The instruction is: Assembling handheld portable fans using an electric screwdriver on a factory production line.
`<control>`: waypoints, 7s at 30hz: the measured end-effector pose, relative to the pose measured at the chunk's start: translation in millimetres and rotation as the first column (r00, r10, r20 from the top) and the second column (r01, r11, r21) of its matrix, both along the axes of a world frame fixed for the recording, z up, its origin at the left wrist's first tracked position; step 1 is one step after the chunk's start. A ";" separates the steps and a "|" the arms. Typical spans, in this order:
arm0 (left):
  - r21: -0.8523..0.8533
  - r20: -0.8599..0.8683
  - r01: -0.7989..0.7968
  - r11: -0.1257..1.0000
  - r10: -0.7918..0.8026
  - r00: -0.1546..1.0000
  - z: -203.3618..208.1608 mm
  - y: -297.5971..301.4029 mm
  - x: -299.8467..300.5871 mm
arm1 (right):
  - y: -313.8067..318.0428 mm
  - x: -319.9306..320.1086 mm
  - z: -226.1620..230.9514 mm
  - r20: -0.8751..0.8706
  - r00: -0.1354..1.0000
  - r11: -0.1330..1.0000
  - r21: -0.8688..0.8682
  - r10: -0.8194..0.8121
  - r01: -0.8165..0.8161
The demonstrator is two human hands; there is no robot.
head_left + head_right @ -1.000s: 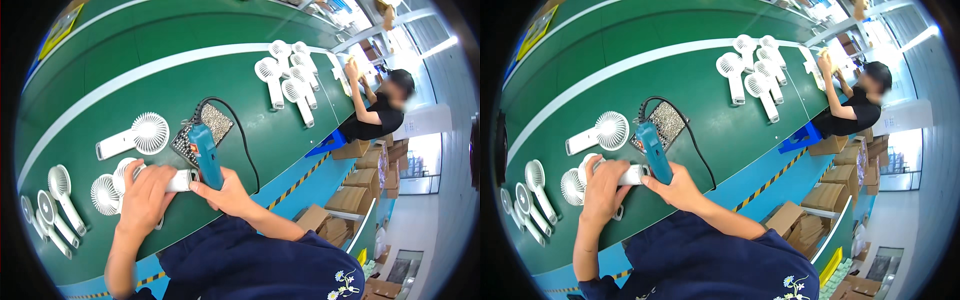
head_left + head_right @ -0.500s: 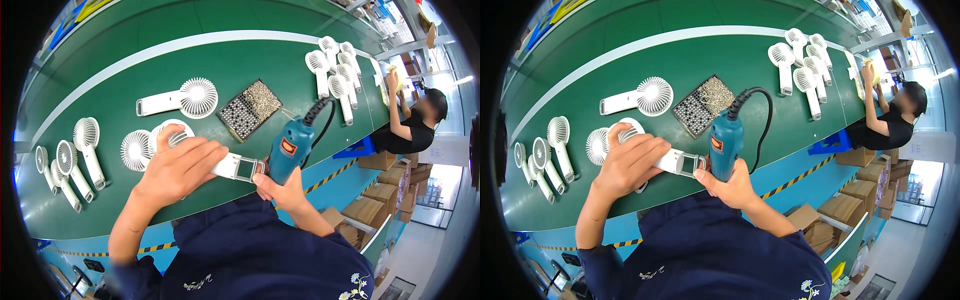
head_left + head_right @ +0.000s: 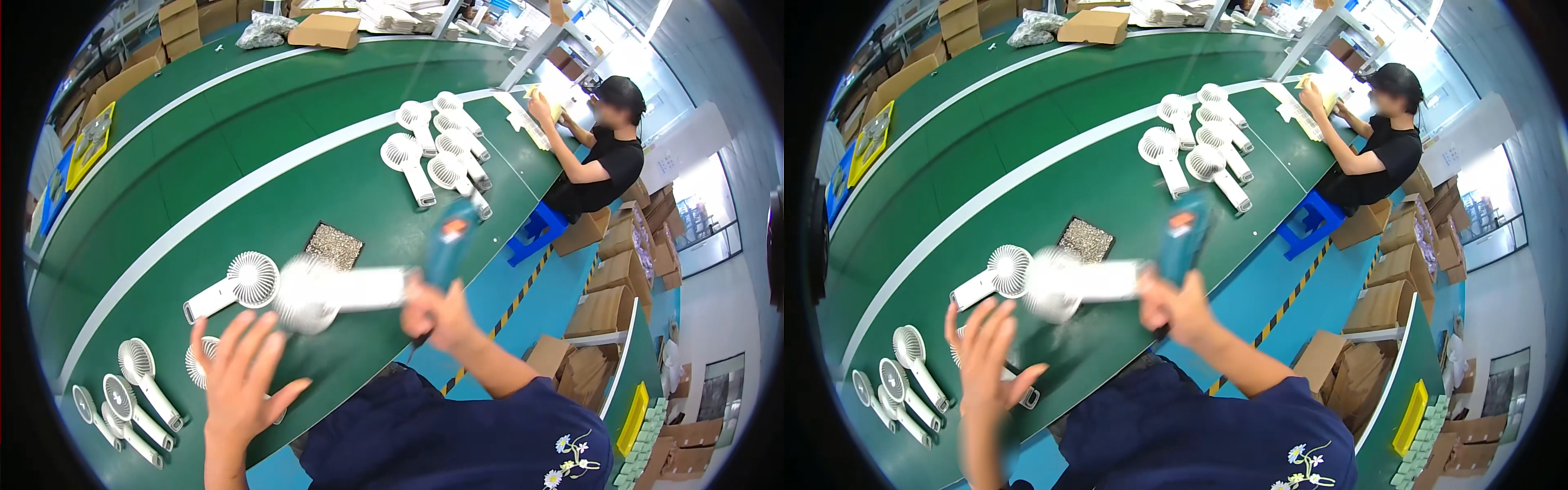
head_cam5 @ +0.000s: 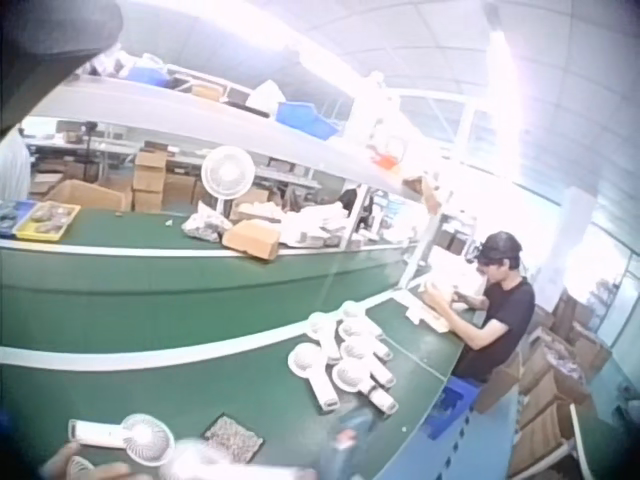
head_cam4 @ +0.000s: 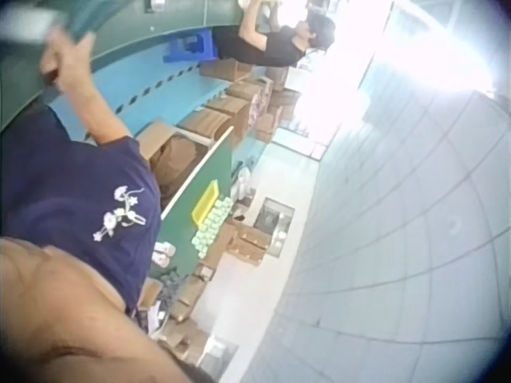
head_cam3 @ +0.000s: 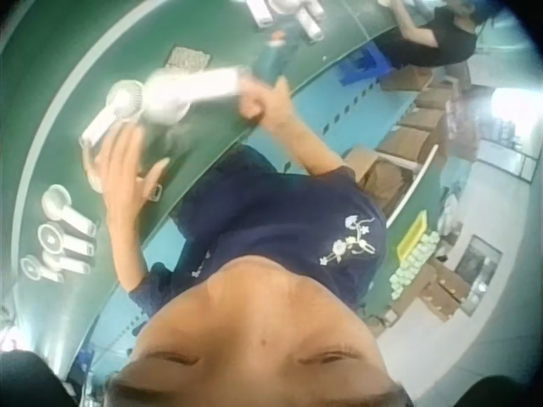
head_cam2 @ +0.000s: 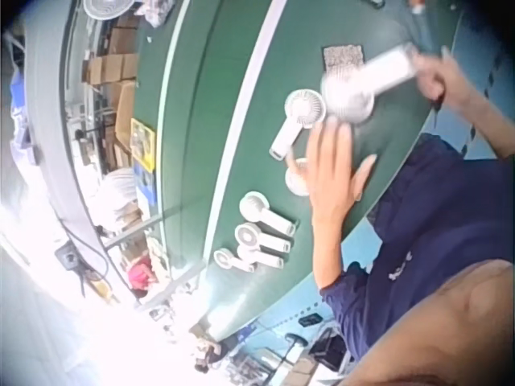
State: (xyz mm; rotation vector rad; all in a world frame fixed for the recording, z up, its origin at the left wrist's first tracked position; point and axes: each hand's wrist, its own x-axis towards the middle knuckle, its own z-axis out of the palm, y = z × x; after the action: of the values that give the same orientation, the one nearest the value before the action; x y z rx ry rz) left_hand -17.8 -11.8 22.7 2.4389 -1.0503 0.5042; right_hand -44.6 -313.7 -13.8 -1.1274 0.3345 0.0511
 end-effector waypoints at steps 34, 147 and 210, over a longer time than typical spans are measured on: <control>0.337 -0.480 -0.320 0.885 0.454 0.751 -23.7 -8.4 29.0 | -324.4 133.2 -80.1 0.015 0.712 0.711 -0.053 -0.702 0.702; 0.238 -0.186 -0.397 0.886 0.443 0.877 -77.6 -27.5 -4.6 | 108.4 85.1 8.5 0.723 0.604 0.881 -0.014 0.335 -0.473; 0.213 -0.196 -0.392 0.895 0.432 0.880 -76.4 -29.3 -2.8 | 75.5 106.7 -16.1 0.783 0.526 0.903 -0.102 0.331 -0.417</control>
State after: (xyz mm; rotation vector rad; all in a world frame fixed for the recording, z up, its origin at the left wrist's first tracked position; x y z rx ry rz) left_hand -20.6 -41.2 -53.7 2.8027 -0.4835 0.2446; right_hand 62.1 -238.2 -29.9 -0.9966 -0.7274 -0.0544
